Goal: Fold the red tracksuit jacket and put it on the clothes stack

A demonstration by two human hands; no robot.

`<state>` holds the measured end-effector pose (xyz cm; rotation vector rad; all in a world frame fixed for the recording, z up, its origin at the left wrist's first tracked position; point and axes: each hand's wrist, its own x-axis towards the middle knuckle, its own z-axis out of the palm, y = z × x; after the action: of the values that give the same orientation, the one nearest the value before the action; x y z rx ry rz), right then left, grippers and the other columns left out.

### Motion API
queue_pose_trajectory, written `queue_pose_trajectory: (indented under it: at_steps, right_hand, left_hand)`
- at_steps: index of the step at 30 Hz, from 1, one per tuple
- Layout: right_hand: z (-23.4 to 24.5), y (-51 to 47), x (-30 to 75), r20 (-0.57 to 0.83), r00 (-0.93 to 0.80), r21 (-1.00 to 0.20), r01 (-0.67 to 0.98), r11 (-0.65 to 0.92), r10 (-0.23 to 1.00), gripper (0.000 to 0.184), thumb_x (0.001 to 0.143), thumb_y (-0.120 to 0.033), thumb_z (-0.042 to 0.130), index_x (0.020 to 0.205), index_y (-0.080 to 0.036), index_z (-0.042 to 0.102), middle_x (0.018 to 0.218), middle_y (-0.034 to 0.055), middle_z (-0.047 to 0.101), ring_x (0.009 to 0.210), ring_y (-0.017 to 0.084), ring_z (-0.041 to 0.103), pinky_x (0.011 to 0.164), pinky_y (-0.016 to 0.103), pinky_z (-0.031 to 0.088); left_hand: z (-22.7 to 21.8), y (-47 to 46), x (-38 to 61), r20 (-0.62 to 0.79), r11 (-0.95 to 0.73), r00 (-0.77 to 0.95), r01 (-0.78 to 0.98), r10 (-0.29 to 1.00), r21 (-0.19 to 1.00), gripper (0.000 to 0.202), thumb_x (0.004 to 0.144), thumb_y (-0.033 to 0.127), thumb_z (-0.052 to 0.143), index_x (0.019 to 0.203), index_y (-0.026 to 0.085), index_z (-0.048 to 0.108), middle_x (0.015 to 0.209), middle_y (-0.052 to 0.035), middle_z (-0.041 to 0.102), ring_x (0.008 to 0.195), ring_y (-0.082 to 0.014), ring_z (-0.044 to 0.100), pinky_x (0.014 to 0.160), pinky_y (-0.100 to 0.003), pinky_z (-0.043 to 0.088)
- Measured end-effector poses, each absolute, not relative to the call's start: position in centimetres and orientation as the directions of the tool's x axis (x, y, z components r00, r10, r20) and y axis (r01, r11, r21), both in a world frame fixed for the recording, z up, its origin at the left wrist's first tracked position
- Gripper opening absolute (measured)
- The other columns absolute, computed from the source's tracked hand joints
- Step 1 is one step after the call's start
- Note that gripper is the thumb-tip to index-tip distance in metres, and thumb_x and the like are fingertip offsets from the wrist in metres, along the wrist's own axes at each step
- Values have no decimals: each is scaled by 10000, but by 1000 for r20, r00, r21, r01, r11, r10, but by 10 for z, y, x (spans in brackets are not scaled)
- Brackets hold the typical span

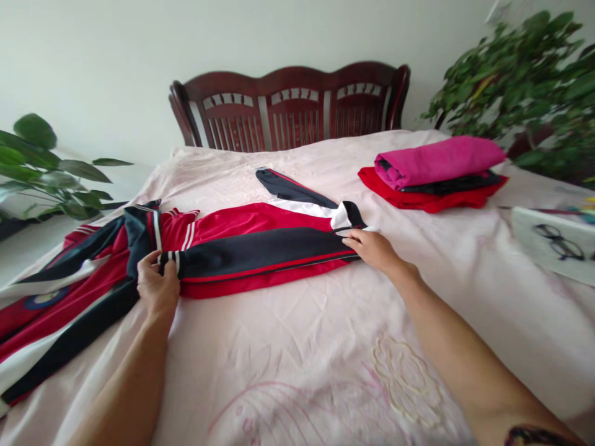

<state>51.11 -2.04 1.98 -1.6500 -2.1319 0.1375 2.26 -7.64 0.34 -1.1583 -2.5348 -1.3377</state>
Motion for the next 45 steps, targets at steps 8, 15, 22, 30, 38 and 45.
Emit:
queue_pose_trajectory:
  at_steps: [8, 15, 22, 30, 38, 45]
  right_hand:
    - [-1, -14, 510, 250, -113, -124, 981, 148, 962, 345, 943, -537, 493, 861, -259, 679, 779, 21, 705, 690, 180, 596, 556, 277, 229]
    - [-2, -19, 514, 256, -105, -158, 976, 149, 961, 379, 894, -590, 535, 812, -246, 672, 728, 26, 694, 655, 186, 590, 544, 279, 247]
    - [-8, -23, 517, 346, -143, -146, 968, 204, 927, 341, 907, -516, 506, 931, -226, 684, 854, 65, 734, 770, 240, 658, 625, 307, 383]
    - [-6, -27, 494, 295, -161, -103, 975, 199, 942, 369, 915, -541, 514, 1043, -233, 672, 878, 69, 744, 809, 259, 684, 632, 312, 397]
    - [-1, -20, 516, 186, -219, -321, 908, 270, 958, 430, 904, -617, 477, 837, -236, 662, 789, 33, 710, 737, 214, 653, 606, 282, 382]
    - [-1, -25, 512, 204, -205, -225, 942, 250, 957, 422, 866, -641, 529, 782, -244, 645, 755, 30, 699, 726, 217, 646, 576, 277, 340]
  left_hand:
    - [8, -87, 28, 322, 409, -727, 632, 606, 658, 436, 908, 380, 542, 1321, 240, 545, 1142, -95, 716, 1072, -304, 656, 909, -437, 494]
    - [11, -91, 22, 194, 482, -674, 672, 713, 563, 507, 910, 497, 500, 1329, 216, 549, 1209, -122, 692, 1128, -299, 639, 938, -418, 489]
    - [20, -94, 11, 110, 514, -636, 702, 764, 494, 657, 863, 685, 423, 1291, 228, 621, 1252, -161, 686, 1219, -417, 581, 1024, -586, 383]
    - [11, -89, 3, 60, 447, -595, 663, 801, 600, 631, 725, 718, 586, 1096, 224, 714, 1024, -135, 764, 1058, -388, 668, 890, -462, 470]
    - [23, -101, -18, -19, 290, -500, 470, 866, 833, 560, 672, 655, 648, 948, 174, 733, 823, -45, 760, 751, -209, 692, 632, -263, 512]
    - [29, -108, -17, -140, 347, -448, 422, 883, 838, 458, 529, 553, 808, 774, 170, 757, 713, -20, 752, 672, -203, 666, 612, -268, 506]
